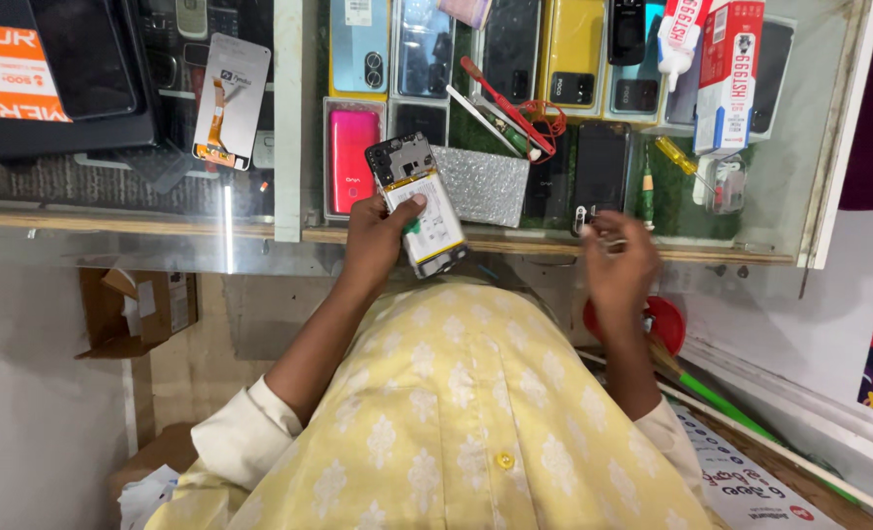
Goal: The person uses a screwdriver to remove screws from a disassembled mobile phone on a glass counter. They then detach a ribbon cable and reposition internal components while handling the phone chassis.
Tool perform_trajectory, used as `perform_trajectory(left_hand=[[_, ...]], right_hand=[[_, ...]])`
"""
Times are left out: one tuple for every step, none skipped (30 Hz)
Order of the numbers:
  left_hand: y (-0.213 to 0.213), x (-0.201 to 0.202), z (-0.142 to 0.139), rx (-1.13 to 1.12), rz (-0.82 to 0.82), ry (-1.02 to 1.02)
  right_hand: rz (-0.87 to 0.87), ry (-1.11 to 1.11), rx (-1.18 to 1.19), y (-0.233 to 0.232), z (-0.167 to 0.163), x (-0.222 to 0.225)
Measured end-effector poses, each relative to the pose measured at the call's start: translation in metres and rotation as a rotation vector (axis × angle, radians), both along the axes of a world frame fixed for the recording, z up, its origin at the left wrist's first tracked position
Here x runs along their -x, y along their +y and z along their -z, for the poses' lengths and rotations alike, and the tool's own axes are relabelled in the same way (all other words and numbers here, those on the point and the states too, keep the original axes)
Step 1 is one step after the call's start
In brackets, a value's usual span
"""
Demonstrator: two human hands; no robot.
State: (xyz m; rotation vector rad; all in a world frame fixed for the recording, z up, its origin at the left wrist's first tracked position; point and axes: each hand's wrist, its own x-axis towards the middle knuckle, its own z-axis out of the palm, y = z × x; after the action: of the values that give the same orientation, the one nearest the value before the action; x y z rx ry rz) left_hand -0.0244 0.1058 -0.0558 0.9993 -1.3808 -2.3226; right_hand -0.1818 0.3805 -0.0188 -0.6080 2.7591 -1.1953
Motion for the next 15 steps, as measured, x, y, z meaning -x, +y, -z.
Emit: perform_trajectory(left_hand=[[0.002,0.001,0.002,0.024,0.001,-0.009],[0.003,0.001,0.005,-0.005,0.002,-0.033],[0.005,0.002,0.006,-0.033,0.004,-0.054],[0.006,0.004,0.008,-0.061,0.006,-0.075],[0.008,0.006,0.009,-0.053,0.006,-0.07],[0.01,0.008,0.01,-0.046,0.004,-0.067],[0.011,0.01,0.011,-0.037,-0.001,-0.064],[0.012,0.011,0.012,-0.028,0.003,-0.047],[0.013,0.012,0.013,-0.02,0.005,-0.03],[0.014,0.012,0.014,-0.01,0.005,-0.014],[0.013,0.013,0.014,-0.008,0.004,-0.002],[0.014,0.014,0.015,-0.007,0.004,0.011],[0.014,0.015,0.014,-0.007,0.006,0.026],[0.013,0.015,0.014,-0.023,0.014,0.02],[0.012,0.015,0.013,-0.04,0.023,0.015]], right_hand=[[0.026,0.047,-0.034,0.007,-0.002,0.003],[0.054,0.097,-0.067,0.011,-0.003,0.006],[0.041,0.119,-0.118,0.013,-0.003,0.007],[0.028,0.142,-0.168,0.013,-0.001,0.008],[0.014,0.163,-0.218,0.013,0.0,0.008],[0.012,0.177,-0.267,0.012,0.001,0.007],[0.007,0.19,-0.314,0.008,0.005,0.004],[0.0,0.203,-0.36,0.005,0.008,0.002],[0.02,0.188,-0.37,0.004,0.009,-0.001],[0.038,0.172,-0.379,0.004,0.01,-0.003],[0.055,0.155,-0.385,0.003,0.013,-0.006],[0.065,0.15,-0.364,0.002,0.015,-0.006],[0.075,0.146,-0.345,0.003,0.017,-0.004],[0.086,0.142,-0.326,0.005,0.019,-0.001],[0.092,0.172,-0.299,0.008,0.021,0.0]])
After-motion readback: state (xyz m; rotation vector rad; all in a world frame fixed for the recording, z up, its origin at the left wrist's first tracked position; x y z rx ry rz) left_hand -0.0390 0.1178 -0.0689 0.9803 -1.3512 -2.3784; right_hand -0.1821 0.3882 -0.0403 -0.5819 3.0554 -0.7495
